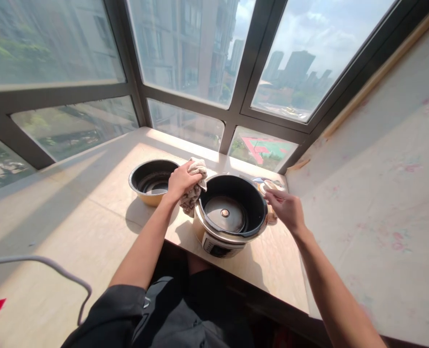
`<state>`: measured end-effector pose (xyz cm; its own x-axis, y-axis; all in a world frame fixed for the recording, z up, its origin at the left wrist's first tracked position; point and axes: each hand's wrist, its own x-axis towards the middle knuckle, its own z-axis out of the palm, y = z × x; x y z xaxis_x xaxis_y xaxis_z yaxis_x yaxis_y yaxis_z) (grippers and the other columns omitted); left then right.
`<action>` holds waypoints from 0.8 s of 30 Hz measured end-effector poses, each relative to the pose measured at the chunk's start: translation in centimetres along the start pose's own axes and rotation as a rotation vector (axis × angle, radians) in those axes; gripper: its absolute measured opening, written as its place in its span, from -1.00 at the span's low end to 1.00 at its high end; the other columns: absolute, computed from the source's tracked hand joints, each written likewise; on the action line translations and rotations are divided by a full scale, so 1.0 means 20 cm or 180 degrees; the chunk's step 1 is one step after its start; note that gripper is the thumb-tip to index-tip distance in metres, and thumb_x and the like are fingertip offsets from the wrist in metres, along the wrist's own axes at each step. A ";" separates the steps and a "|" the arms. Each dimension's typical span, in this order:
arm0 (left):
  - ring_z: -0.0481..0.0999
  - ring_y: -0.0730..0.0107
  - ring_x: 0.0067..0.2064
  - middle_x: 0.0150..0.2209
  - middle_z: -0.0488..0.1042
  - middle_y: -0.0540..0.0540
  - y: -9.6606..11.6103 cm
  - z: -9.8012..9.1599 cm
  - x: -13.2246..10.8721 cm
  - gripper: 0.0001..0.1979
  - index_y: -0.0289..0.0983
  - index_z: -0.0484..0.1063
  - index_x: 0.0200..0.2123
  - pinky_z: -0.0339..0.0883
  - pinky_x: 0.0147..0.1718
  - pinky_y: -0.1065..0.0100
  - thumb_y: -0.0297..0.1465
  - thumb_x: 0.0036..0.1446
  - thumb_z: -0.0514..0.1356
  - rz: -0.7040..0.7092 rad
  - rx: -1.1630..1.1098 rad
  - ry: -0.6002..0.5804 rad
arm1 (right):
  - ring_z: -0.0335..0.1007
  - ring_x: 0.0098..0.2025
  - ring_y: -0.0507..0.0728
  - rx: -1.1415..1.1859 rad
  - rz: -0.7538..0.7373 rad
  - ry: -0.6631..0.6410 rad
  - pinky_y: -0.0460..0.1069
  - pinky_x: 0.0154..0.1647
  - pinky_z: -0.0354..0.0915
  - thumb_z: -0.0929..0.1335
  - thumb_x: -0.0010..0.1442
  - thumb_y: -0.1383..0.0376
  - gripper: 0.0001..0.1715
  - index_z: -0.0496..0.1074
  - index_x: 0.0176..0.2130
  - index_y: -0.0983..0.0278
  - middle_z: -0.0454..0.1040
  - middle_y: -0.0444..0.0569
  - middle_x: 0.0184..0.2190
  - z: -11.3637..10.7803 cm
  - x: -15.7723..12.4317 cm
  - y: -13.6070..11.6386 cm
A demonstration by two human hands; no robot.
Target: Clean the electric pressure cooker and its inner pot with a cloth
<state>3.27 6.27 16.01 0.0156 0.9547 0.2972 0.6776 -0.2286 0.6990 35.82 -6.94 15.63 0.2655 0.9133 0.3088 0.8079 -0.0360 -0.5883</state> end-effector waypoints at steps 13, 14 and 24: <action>0.59 0.06 0.04 0.00 0.60 -0.23 -0.19 0.11 -0.63 -0.45 -0.29 0.50 0.07 0.43 0.11 0.10 -0.31 -0.05 0.32 -0.0542 -0.1726 0.1277 | 0.47 0.14 0.39 -0.0506 -0.0110 0.0272 0.29 0.18 0.36 0.31 0.24 0.06 -0.42 0.51 0.13 0.30 0.56 0.17 0.11 0.28 -0.07 0.00; 0.58 0.06 0.05 0.01 0.59 -0.23 -0.19 0.14 -0.69 -0.44 -0.29 0.48 0.08 0.43 0.11 0.10 -0.31 -0.04 0.33 -0.0596 -0.1820 0.1365 | 0.48 0.13 0.39 -0.0545 -0.0094 0.0293 0.28 0.17 0.37 0.31 0.24 0.07 -0.43 0.51 0.12 0.28 0.56 0.16 0.11 0.28 -0.08 0.00; 0.59 0.02 0.05 0.00 0.56 -0.20 -0.29 0.46 -1.13 -0.47 -0.15 0.42 0.11 0.46 0.09 -0.04 -0.29 0.02 0.32 -0.1009 -0.2452 0.1298 | 0.53 0.08 0.35 -0.0808 0.0127 0.0345 0.25 0.13 0.40 0.31 0.25 0.14 -0.52 0.55 0.08 0.22 0.57 0.08 0.12 0.28 -0.09 0.00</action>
<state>5.74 -12.30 -0.65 -0.4458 0.8868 0.1219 -0.0720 -0.1712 0.9826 32.35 -6.31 10.91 0.3436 0.8609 0.3752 0.8980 -0.1842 -0.3997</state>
